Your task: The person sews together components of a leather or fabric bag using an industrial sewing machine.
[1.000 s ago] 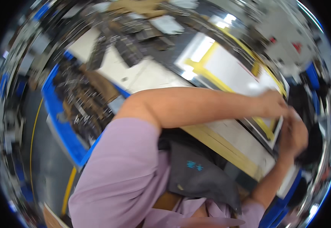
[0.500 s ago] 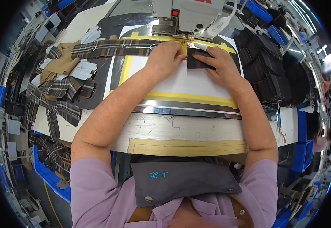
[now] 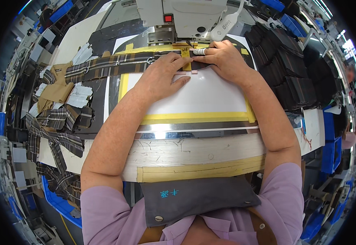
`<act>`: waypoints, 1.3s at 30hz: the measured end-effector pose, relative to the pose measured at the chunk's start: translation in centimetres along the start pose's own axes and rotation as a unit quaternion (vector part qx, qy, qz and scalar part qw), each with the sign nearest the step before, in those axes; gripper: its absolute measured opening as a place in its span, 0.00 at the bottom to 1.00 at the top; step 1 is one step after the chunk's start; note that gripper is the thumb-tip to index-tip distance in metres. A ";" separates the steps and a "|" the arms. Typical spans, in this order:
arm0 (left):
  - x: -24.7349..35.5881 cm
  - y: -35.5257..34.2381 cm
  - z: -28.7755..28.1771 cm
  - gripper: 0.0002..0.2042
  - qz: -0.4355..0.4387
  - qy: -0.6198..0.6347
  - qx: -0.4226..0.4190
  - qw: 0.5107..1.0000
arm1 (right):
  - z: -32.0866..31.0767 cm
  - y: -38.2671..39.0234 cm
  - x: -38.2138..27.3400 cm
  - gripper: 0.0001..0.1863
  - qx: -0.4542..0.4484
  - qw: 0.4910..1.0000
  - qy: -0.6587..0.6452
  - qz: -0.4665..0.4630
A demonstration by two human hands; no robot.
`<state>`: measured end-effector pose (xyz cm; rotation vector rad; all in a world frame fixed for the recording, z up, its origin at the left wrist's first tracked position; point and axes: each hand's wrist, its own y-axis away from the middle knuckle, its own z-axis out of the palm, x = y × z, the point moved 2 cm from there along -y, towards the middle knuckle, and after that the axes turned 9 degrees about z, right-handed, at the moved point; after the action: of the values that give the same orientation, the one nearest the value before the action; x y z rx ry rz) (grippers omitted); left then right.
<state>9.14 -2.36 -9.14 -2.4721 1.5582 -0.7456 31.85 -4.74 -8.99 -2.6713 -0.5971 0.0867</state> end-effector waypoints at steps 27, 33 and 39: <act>0.2 -0.8 0.5 0.25 0.037 -0.062 -0.040 0.997 | 0.1 -0.7 0.6 0.25 -0.065 0.996 -0.022 0.050; 0.6 -0.9 0.3 0.26 0.006 -0.054 -0.068 0.996 | -0.1 -0.8 0.6 0.25 -0.074 0.996 0.001 0.042; -1.6 -1.2 -0.1 0.34 0.037 -0.047 -0.042 0.997 | 0.9 -2.0 1.3 0.19 -0.050 0.997 0.024 0.057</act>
<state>9.50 -0.45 -9.19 -2.4535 1.6691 -0.5547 32.15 -2.16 -9.01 -2.7938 -0.4452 0.0250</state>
